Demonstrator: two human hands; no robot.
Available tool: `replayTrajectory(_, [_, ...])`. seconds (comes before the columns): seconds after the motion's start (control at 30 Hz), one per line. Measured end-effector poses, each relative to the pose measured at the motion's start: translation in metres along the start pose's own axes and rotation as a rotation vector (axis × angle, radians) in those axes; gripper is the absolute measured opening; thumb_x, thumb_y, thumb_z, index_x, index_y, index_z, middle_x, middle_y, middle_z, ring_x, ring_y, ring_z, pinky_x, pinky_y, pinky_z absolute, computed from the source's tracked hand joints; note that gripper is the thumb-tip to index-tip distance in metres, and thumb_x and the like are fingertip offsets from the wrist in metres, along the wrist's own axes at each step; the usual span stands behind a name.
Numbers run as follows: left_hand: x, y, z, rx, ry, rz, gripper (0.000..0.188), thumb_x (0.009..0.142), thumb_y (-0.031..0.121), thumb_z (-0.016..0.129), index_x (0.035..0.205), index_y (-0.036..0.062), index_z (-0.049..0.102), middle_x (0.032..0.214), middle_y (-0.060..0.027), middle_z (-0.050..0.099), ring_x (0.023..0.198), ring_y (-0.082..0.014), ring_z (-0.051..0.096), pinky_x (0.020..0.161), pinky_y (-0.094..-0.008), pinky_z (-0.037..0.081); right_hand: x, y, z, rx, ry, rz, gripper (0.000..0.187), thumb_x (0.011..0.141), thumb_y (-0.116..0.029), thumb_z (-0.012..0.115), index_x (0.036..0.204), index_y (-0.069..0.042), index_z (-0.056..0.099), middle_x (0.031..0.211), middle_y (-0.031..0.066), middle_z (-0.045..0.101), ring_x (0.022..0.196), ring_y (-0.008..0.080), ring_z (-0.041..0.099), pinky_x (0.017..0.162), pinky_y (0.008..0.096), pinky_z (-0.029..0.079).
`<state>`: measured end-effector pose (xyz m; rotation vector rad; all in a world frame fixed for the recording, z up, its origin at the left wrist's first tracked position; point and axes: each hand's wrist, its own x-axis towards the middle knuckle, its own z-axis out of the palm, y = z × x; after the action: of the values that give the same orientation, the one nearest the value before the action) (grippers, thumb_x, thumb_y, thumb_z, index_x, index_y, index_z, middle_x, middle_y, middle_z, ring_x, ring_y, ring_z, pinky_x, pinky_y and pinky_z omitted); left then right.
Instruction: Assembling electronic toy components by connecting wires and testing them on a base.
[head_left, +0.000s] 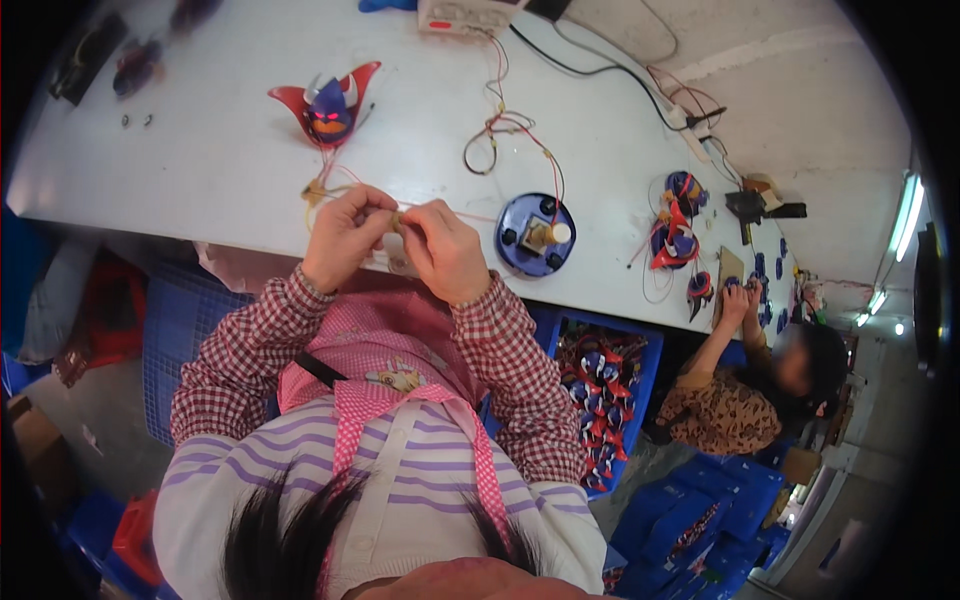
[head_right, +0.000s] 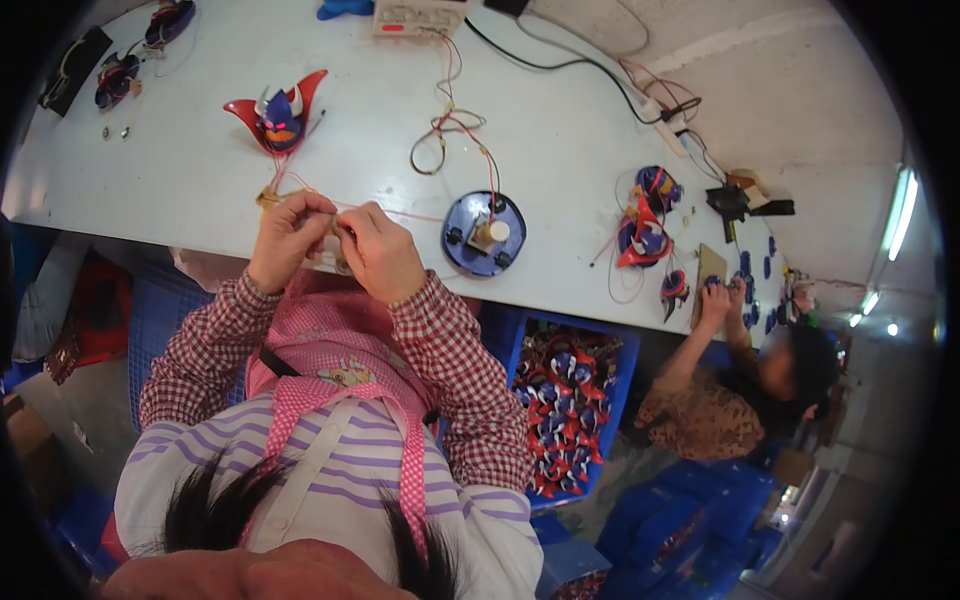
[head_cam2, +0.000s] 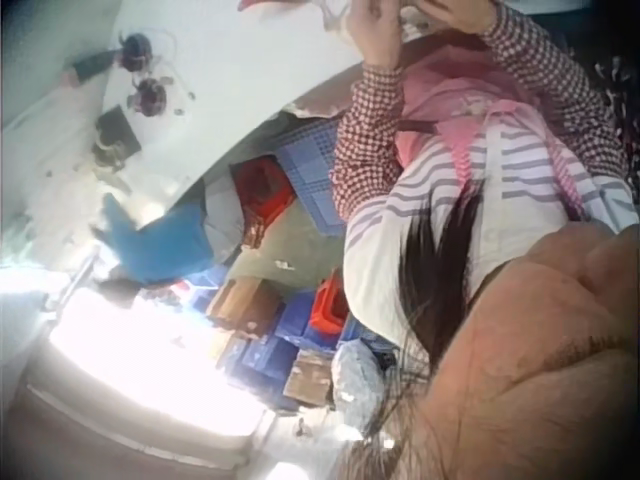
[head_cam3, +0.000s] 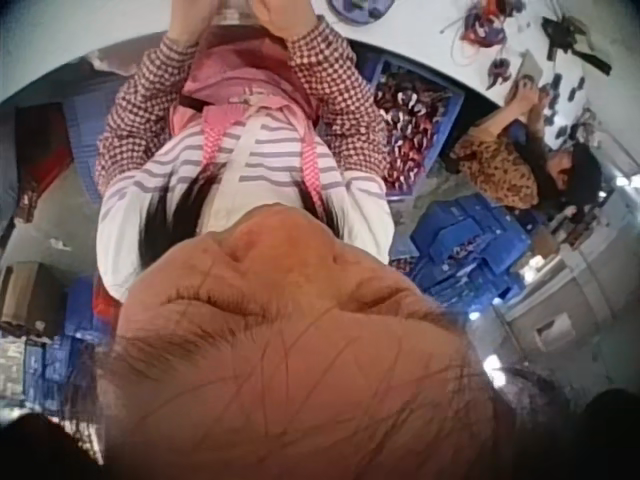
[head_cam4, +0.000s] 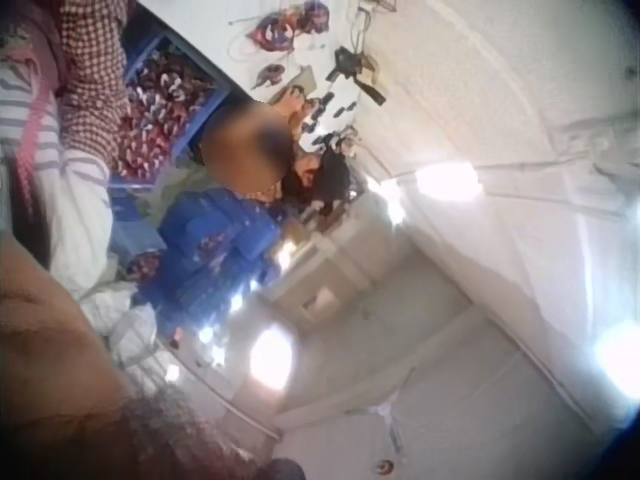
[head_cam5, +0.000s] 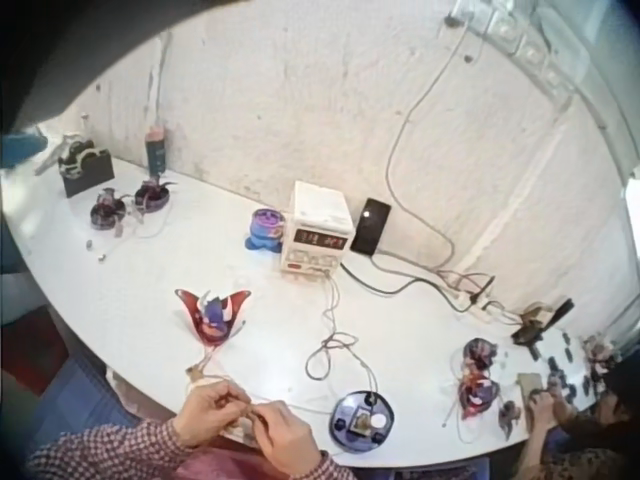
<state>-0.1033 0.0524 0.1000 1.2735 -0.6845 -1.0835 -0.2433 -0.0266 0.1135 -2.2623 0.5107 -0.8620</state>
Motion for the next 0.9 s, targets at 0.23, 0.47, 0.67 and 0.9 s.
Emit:
replayTrajectory(0.23, [0.0010,0.0047,-0.0050,0.018,-0.051,-0.011,0.011,0.080,0.004,0.055,0.090,0.0010,0.060,0.065,-0.0016,0.055,0.050,-0.0051,0.047,0.044,-0.0151,0.035,0.0009,0.0001,0.0006,0.021,-0.011,-0.020,0.022,0.072,0.008,0.060,0.092,-0.001,0.057,0.083,0.0082,0.057,0.063,0.0190,0.052,0.055,0.0253,0.042])
replayTrajectory(0.47, [0.0000,0.0058,-0.0050,0.029,-0.048,-0.047,0.011,0.079,0.005,0.056,0.088,0.0001,0.061,0.064,-0.0017,0.054,0.050,-0.0054,0.047,0.044,-0.0155,0.036,-0.0015,-0.0005,-0.0003,0.004,-0.048,-0.005,0.022,0.073,0.008,0.059,0.093,-0.002,0.057,0.083,0.0080,0.057,0.063,0.0187,0.052,0.056,0.0252,0.042])
replayTrajectory(0.67, [0.0017,0.0083,-0.0047,0.048,-0.051,-0.021,0.011,0.080,0.003,0.055,0.088,-0.0005,0.059,0.065,-0.0022,0.054,0.049,-0.0050,0.047,0.043,-0.0151,0.037,-0.0001,-0.0009,0.0002,0.007,-0.045,0.004,0.022,0.074,0.008,0.059,0.093,-0.002,0.057,0.083,0.0075,0.057,0.063,0.0181,0.052,0.056,0.0250,0.042])
replayTrajectory(0.9, [0.0033,0.0076,-0.0042,0.050,-0.075,0.025,0.010,0.080,0.000,0.053,0.089,-0.0008,0.058,0.064,-0.0024,0.054,0.047,-0.0044,0.045,0.041,-0.0146,0.036,-0.0006,0.0002,-0.0001,0.009,-0.042,0.034,0.022,0.074,0.008,0.059,0.094,-0.002,0.056,0.082,0.0070,0.056,0.062,0.0176,0.051,0.056,0.0249,0.042])
